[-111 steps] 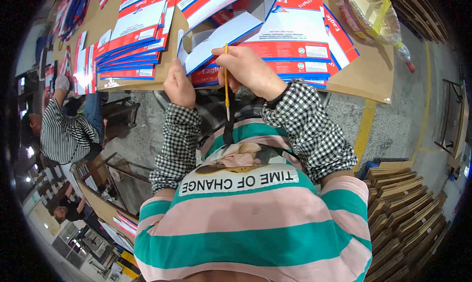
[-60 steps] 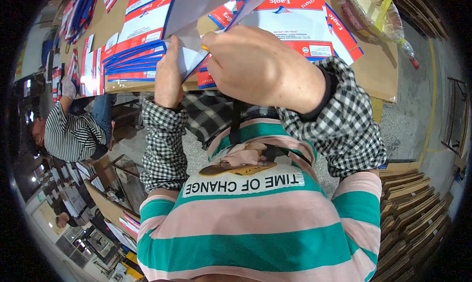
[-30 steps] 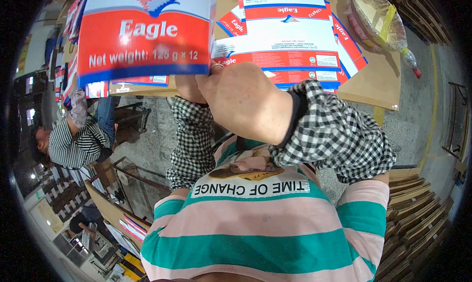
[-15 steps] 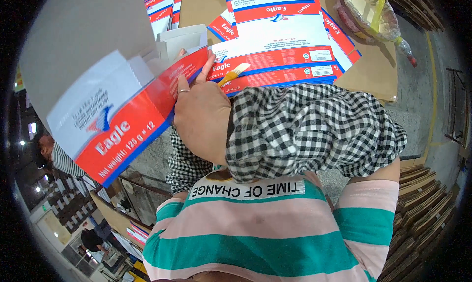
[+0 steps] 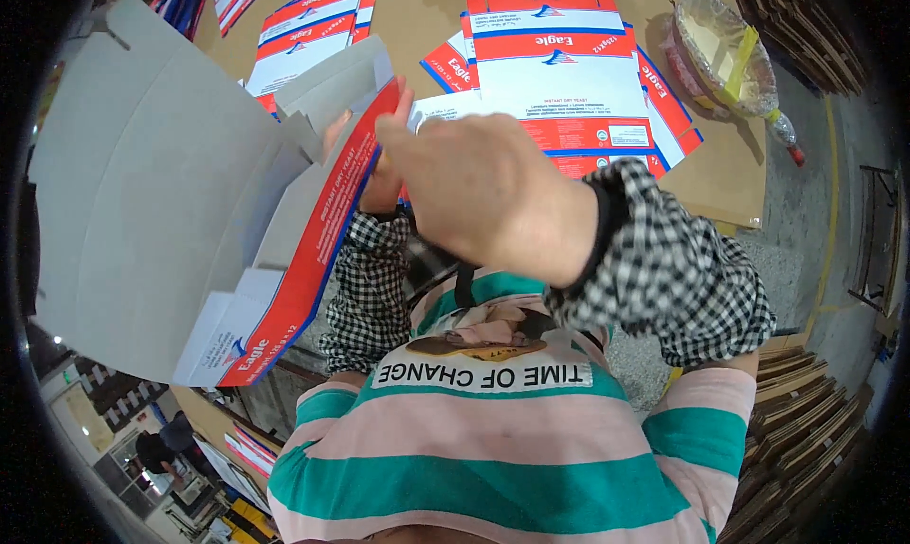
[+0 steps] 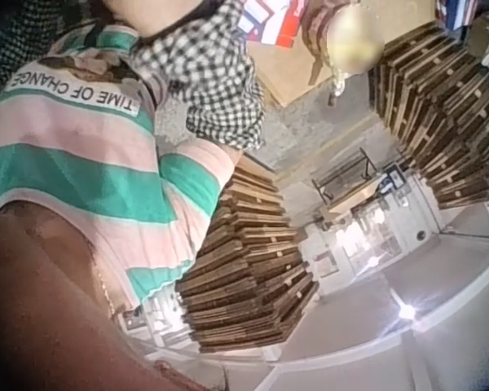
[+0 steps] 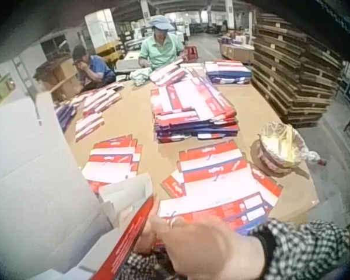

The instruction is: Applying glue with a brush to paper packaging materials and folding them at a factory table.

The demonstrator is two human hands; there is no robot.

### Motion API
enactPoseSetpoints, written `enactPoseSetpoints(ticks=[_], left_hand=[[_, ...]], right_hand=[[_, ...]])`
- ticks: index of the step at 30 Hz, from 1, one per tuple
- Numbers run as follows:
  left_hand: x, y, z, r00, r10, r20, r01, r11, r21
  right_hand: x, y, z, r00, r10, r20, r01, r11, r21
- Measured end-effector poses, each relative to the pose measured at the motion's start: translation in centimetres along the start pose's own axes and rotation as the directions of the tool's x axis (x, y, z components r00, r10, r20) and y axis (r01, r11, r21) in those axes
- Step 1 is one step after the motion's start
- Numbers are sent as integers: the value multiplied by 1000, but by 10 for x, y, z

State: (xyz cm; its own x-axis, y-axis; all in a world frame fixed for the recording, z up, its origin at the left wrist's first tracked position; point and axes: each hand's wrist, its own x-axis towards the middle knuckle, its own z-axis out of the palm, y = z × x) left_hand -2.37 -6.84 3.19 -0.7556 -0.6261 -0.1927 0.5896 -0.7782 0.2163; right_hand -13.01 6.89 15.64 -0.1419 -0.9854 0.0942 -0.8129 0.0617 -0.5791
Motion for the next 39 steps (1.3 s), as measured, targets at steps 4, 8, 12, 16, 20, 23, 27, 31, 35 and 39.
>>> enactPoseSetpoints(ticks=[4,8,12,16,20,23,27,31,35,39], left_hand=[[-11,-14,-3,965,247,94,-238,661,712],[-16,-18,12,988,116,103,-151,871,467],[-17,-12,16,973,-4,229,-89,915,394],[-21,-8,7,965,76,251,-199,835,512],[-16,-1,12,988,-53,142,-44,796,604],[-23,-2,20,977,-199,82,116,809,576],[-34,-11,25,986,-117,115,10,746,666],[-37,-12,16,1000,-25,-1,21,841,540],[-37,-9,20,992,-112,65,49,791,610],[-33,-4,28,980,-192,45,131,807,576]], right_hand=[[16,8,12,996,-27,-85,29,999,29],[15,12,17,1000,29,11,-30,995,91],[12,10,7,994,55,94,-70,985,161],[6,7,0,994,-37,99,16,980,197],[2,15,3,998,8,59,-19,982,186],[4,16,4,995,38,92,-52,987,152],[2,22,9,998,-47,37,44,995,90],[-2,17,-1,997,-36,72,28,993,115],[-2,12,-23,985,46,169,-71,987,144],[-16,5,-66,945,300,-129,-141,732,667]])
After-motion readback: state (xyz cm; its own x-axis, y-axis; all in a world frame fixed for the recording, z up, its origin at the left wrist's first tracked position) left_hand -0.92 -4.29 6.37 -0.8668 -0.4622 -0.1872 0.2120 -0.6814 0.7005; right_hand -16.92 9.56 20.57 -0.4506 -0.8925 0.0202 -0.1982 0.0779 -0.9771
